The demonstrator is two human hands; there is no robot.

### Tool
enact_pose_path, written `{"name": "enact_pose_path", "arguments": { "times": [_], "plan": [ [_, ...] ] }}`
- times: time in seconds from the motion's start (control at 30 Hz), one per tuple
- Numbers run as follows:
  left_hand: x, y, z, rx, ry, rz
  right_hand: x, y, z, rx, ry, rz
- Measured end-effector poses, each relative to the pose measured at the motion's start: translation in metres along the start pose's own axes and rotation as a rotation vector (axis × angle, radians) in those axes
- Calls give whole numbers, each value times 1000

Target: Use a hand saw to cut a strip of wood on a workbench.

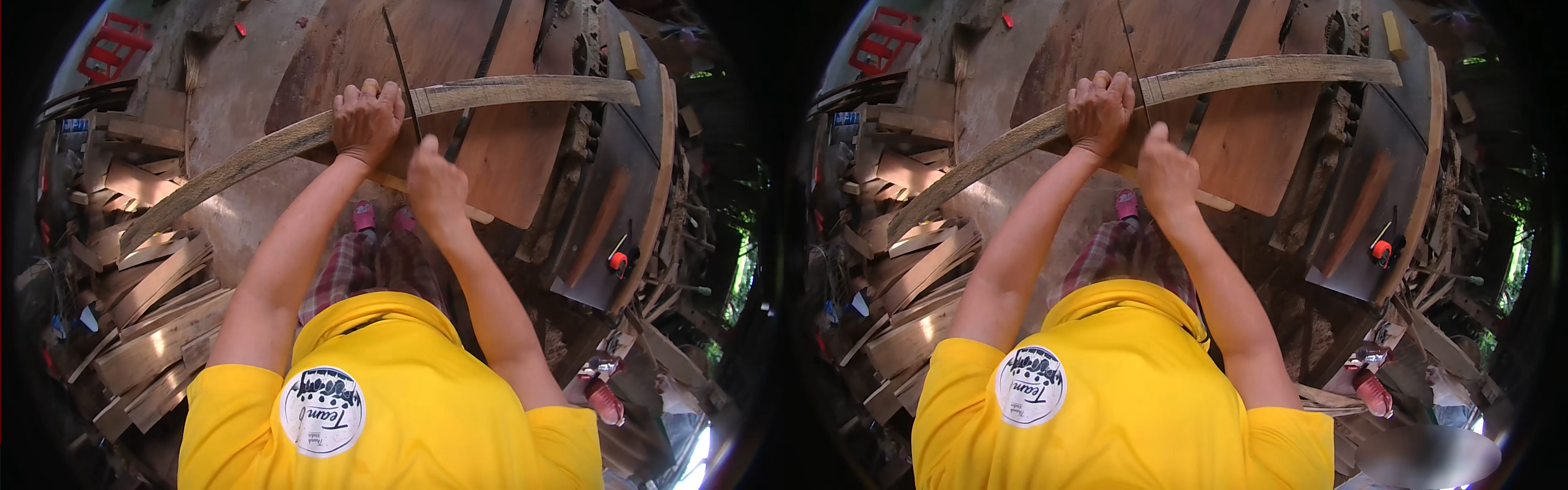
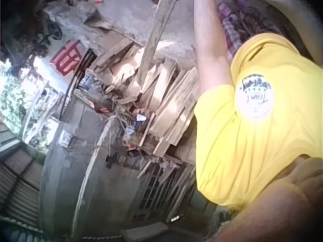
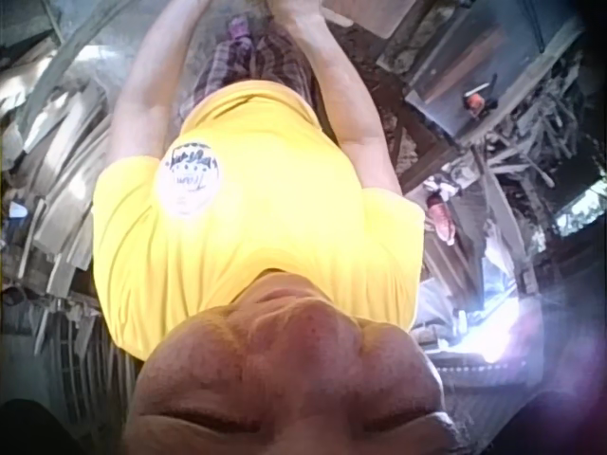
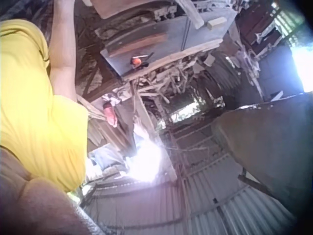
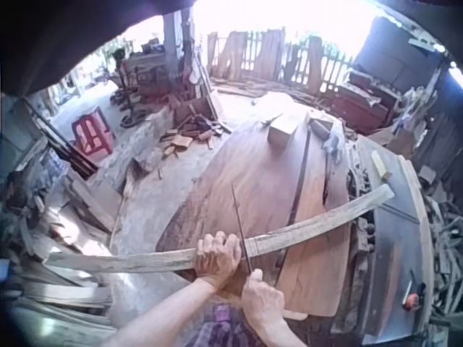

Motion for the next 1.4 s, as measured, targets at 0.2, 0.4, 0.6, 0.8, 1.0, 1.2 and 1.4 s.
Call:
{"name": "enact_pose_path", "arguments": {
  "times": [0.2,0.4,0.6,0.8,1.0,1.2,1.4],
  "plan": [
    [-2,-7,7,16,32,-3,12,-31,-1,-21,-26,94],
    [-4,-1,-4,-19,13,0,-3,21,-1,-5,-11,-28],
    [1,-7,7,-6,30,-21,14,-38,-2,-31,-16,129],
    [-5,-1,-2,-24,45,-8,-4,24,1,18,-9,-98],
    [-2,-5,6,-3,70,-7,12,-49,-5,-78,-59,167],
    [-6,-2,-2,-17,75,26,-7,25,2,-63,10,-7],
    [1,-4,5,-5,88,30,10,-45,-2,-9,-77,-17]
  ]
}}
Point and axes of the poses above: each hand's wrist, its own y-axis towards the middle knuckle, its own x-axis out of the back of the hand, z = x × y, the point moved 5 cm from there along y, towards the middle knuckle, and after that the axes turned 4 degrees about -z, right-handed, at the moved point
